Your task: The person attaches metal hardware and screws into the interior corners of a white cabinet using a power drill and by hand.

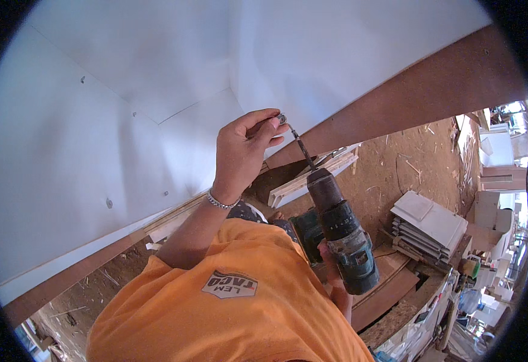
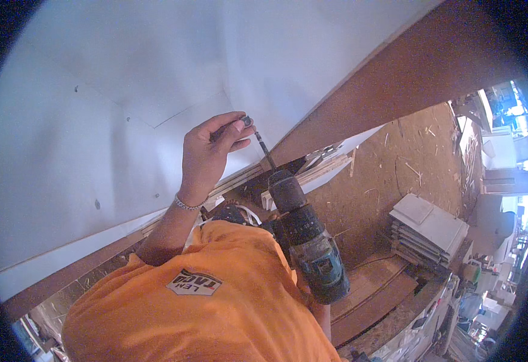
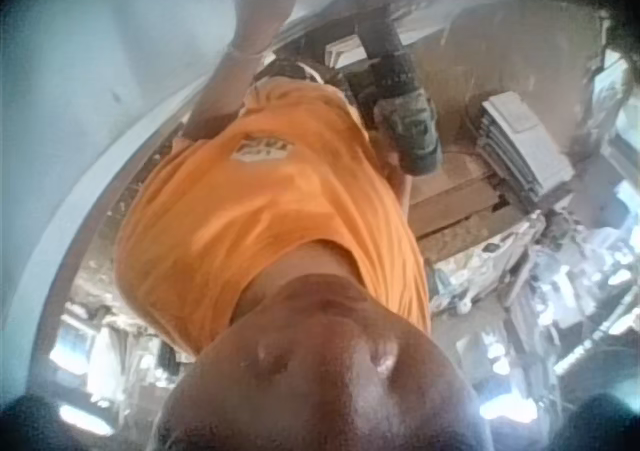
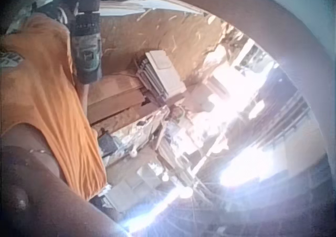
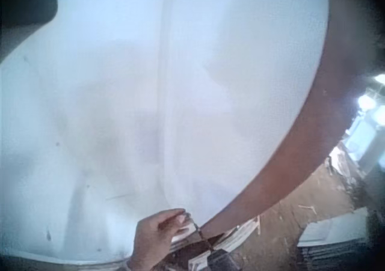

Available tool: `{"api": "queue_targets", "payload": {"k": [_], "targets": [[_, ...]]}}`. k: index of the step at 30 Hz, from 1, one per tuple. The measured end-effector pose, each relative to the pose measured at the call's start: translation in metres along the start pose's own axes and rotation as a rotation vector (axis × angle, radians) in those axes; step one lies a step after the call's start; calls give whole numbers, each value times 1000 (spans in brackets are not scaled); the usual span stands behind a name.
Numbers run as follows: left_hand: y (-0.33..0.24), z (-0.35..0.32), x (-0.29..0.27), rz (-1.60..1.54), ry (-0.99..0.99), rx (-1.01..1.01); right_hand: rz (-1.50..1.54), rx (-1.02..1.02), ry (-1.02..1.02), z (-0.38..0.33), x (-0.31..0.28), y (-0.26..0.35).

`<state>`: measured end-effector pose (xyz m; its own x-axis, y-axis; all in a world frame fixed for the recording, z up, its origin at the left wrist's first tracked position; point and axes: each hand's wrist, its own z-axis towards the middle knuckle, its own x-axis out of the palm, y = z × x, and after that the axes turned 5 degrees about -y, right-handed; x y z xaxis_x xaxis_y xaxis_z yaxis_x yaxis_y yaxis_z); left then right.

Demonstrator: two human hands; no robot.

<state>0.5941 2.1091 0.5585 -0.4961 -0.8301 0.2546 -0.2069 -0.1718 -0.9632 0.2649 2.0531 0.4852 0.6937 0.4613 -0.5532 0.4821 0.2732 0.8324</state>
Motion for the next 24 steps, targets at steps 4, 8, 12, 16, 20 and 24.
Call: {"api": "queue_targets", "payload": {"k": [4,8,12,16,20,24], "targets": [[-4,-2,-8,9,-13,52,301,201,42,-7,15,20],[-4,-3,-12,15,-45,71,-50,-130,3,-6,21,28],[-5,-8,-14,30,-36,91,98,-10,-35,-12,30,36],[-4,-13,-15,90,-47,151,-99,12,10,-16,30,24],[-1,-12,-16,-36,42,73,16,1,14,-14,39,26],[-1,15,-13,-181,117,-131,422,162,217,-4,55,33]]}}
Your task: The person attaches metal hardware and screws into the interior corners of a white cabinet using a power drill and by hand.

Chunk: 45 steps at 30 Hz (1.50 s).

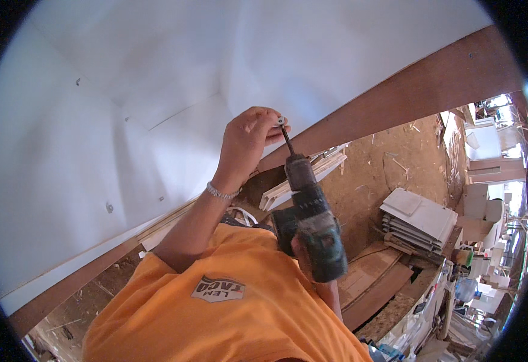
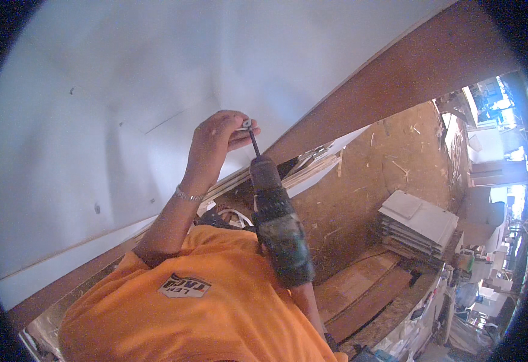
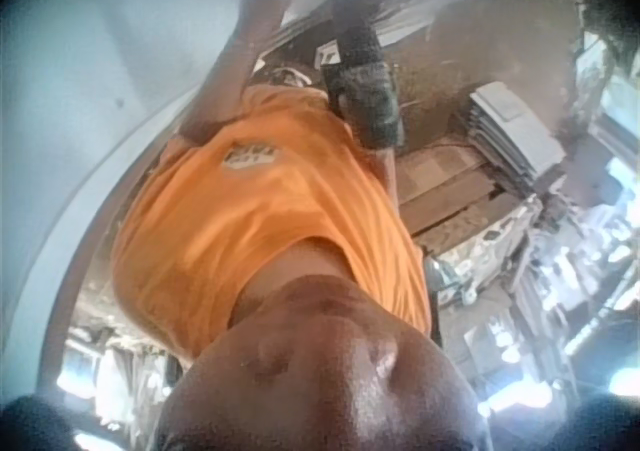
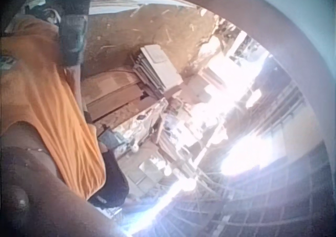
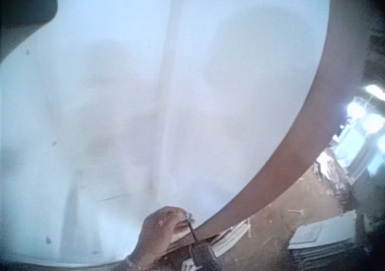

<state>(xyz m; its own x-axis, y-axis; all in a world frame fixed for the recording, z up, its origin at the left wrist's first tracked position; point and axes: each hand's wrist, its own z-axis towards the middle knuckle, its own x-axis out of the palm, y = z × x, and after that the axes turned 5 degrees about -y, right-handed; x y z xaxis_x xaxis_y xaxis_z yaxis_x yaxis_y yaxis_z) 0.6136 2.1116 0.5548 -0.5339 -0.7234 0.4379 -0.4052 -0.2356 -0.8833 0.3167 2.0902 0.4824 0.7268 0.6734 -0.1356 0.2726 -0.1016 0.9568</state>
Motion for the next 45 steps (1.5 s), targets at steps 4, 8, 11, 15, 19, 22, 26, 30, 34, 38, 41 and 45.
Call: {"api": "queue_targets", "payload": {"k": [4,8,11,15,19,22,26,30,34,38,41,45], "targets": [[23,44,7,-89,-14,-36,413,226,391,31,32,49],[41,86,5,-41,40,-72,-81,-179,441,76,82,20],[47,108,-5,80,160,-87,95,-93,465,100,118,26],[40,127,-2,137,182,-253,-4,-186,423,126,146,14],[43,146,-9,488,390,155,6,-287,337,150,174,-8],[41,144,2,461,397,63,-50,-450,251,154,180,-12],[35,143,8,448,445,30,19,-344,251,152,183,-4],[38,149,6,395,449,-19,-19,-345,226,153,185,1],[41,155,4,484,491,85,-91,-380,214,156,189,-6],[40,157,4,564,504,116,-53,-403,206,156,191,-3],[43,160,2,542,509,151,15,-420,176,156,196,-3],[43,157,4,508,513,114,16,-396,200,153,191,8]]}}
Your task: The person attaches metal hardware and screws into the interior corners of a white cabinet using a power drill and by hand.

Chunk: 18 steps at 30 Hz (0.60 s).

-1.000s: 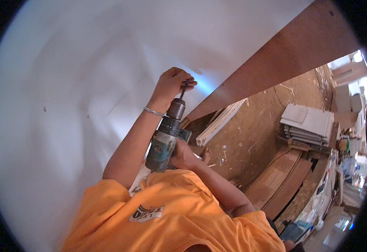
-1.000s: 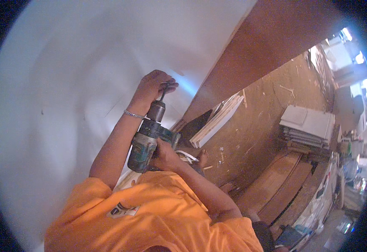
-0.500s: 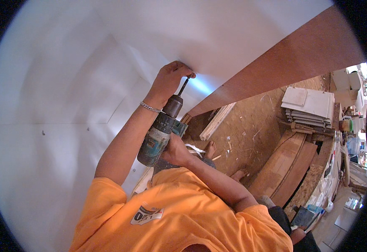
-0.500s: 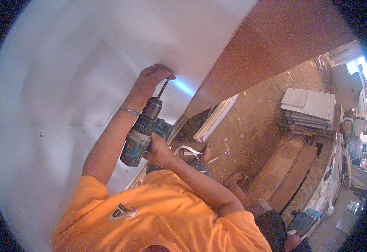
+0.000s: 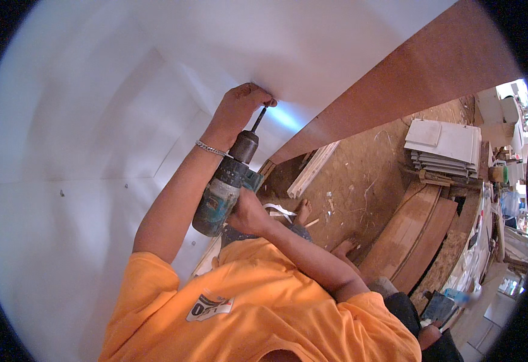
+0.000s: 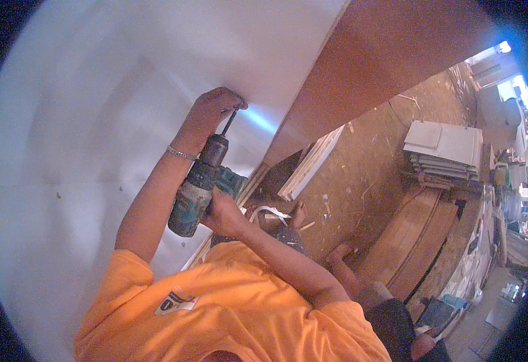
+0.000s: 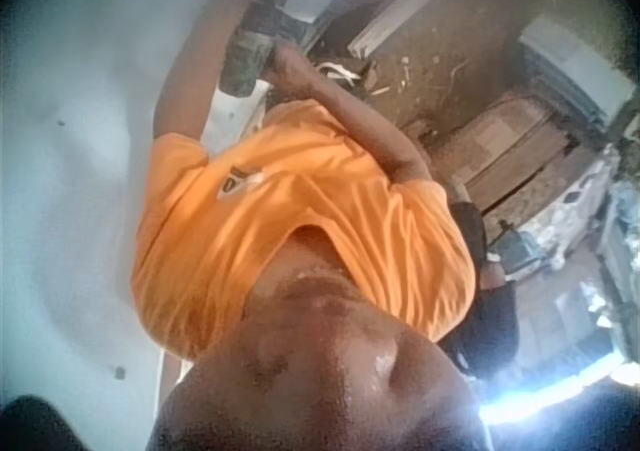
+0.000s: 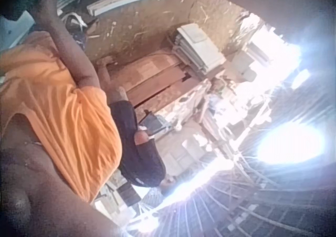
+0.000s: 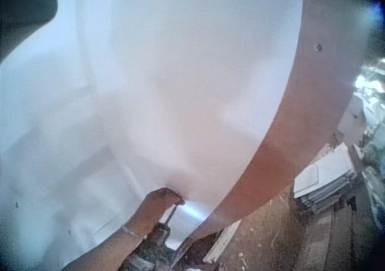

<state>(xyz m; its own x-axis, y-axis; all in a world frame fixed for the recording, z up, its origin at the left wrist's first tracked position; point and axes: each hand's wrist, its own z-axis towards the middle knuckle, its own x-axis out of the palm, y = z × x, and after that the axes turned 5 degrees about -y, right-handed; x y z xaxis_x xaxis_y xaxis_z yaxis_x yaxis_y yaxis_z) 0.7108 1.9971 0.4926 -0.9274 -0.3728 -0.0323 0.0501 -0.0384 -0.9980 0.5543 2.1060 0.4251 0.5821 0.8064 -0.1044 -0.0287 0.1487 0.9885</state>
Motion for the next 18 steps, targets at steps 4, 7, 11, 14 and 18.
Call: {"api": "queue_targets", "payload": {"k": [4,7,11,14,18], "targets": [[5,0,-2,-113,24,-61,-40,-13,9,2,-2,5],[-13,-2,0,-347,26,-340,-49,41,-33,0,1,-4],[-36,-7,4,-298,22,-368,2,74,-41,-3,3,-5],[-46,-8,8,-134,0,-354,51,102,-37,-4,1,2],[-52,-12,5,144,-44,-242,25,100,-56,-4,-4,13]]}}
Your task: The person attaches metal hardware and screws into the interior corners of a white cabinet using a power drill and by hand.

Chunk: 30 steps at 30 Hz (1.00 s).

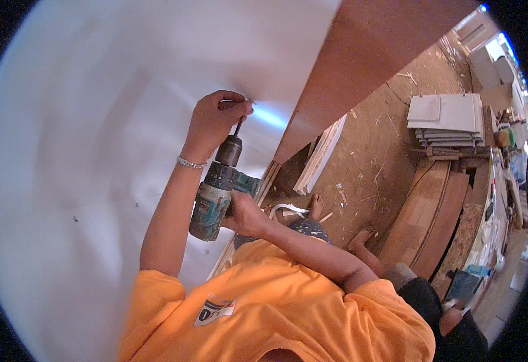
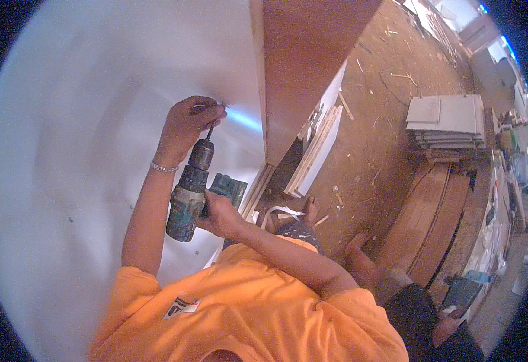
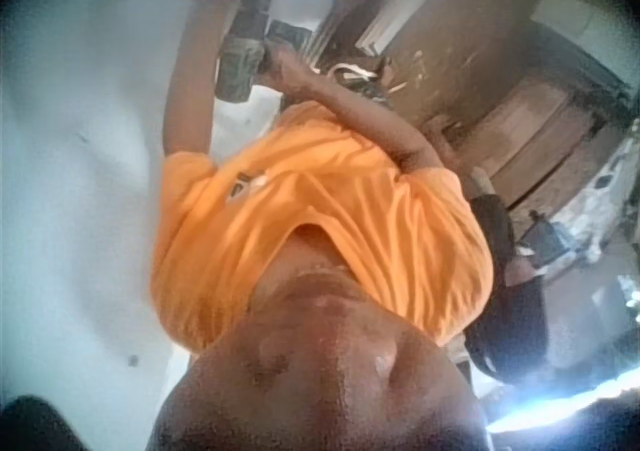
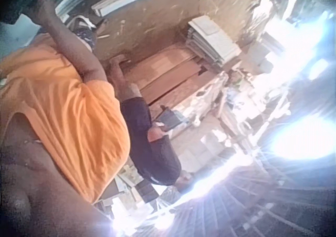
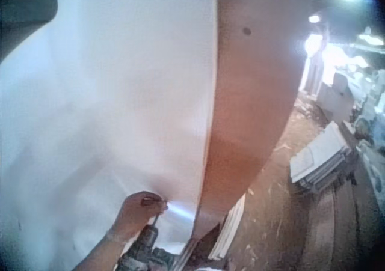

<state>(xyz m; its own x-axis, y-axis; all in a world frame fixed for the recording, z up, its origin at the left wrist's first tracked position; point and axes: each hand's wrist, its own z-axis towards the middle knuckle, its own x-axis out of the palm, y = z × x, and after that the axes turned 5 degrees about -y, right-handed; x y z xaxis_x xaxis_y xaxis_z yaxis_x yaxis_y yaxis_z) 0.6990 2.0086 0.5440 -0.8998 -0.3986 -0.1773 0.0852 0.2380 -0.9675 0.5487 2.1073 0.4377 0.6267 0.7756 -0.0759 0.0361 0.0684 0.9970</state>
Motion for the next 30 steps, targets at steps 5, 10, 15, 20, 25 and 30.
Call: {"api": "queue_targets", "payload": {"k": [5,10,15,20,25,30], "targets": [[-4,-6,5,232,-99,129,-29,-18,-21,-1,-1,1],[-13,-7,7,331,-113,154,-1,-16,-35,3,1,0],[-15,-5,5,305,-62,114,23,-48,-58,2,3,0],[-17,-3,10,295,-53,90,26,-49,-63,3,6,-7],[-18,-7,11,296,-64,68,14,-14,-64,3,2,7],[-19,-8,14,291,-80,97,-36,-10,-79,3,5,2]]}}
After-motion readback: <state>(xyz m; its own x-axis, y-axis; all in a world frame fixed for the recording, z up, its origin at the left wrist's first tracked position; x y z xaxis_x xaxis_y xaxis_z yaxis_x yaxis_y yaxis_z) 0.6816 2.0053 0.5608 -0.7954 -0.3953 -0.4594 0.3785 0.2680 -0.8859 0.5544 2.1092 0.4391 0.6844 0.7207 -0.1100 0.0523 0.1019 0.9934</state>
